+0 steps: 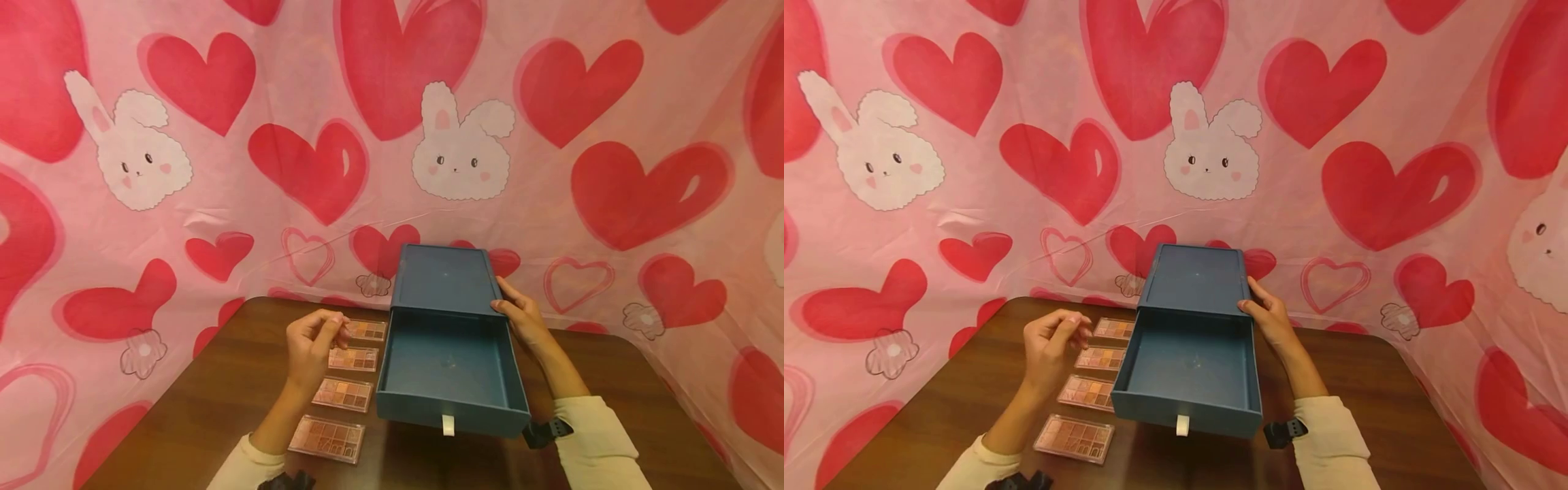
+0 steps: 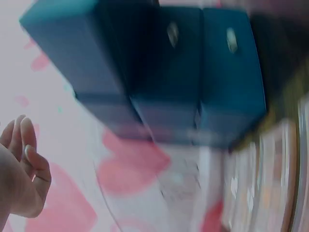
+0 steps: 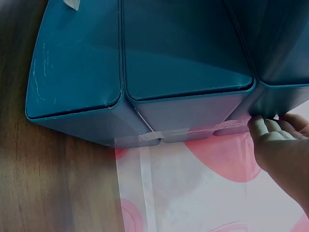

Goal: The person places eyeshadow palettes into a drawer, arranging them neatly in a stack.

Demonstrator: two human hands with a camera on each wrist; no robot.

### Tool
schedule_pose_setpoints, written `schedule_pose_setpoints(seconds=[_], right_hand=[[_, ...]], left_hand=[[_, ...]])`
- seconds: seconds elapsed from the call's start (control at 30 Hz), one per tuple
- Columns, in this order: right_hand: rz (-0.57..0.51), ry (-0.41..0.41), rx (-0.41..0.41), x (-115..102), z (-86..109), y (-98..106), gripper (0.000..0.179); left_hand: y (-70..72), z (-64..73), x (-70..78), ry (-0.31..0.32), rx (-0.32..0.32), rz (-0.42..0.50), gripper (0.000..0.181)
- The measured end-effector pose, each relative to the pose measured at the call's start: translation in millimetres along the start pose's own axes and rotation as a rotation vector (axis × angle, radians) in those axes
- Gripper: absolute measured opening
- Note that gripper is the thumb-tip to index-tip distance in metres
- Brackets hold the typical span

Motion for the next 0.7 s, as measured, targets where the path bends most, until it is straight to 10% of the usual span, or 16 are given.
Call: schedule_pose_setpoints(seconds=[0.17,0.7], right_hand=[[0.020,0.006,0.014,0.6,-0.1,0.5,0.071],[0.051,-0.010,0.033,2.4,-0.3,1.4,0.069]], left_hand=[[20.4,-19.7,-36.7,0.166,0.070,-0.124,0.023],[70.7,-53.7,-127.7,0.340,-0.026,-0.484,0.026]])
Point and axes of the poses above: each hand's wrist, its own z-axis away from the middle knuckle, its own y-axis out of the back of the hand, x = y × z, the point moved 1 cm from there along -z, towards the middle knuckle, and after that the axes turned 8 degrees about -y, right-handed, at the moved point
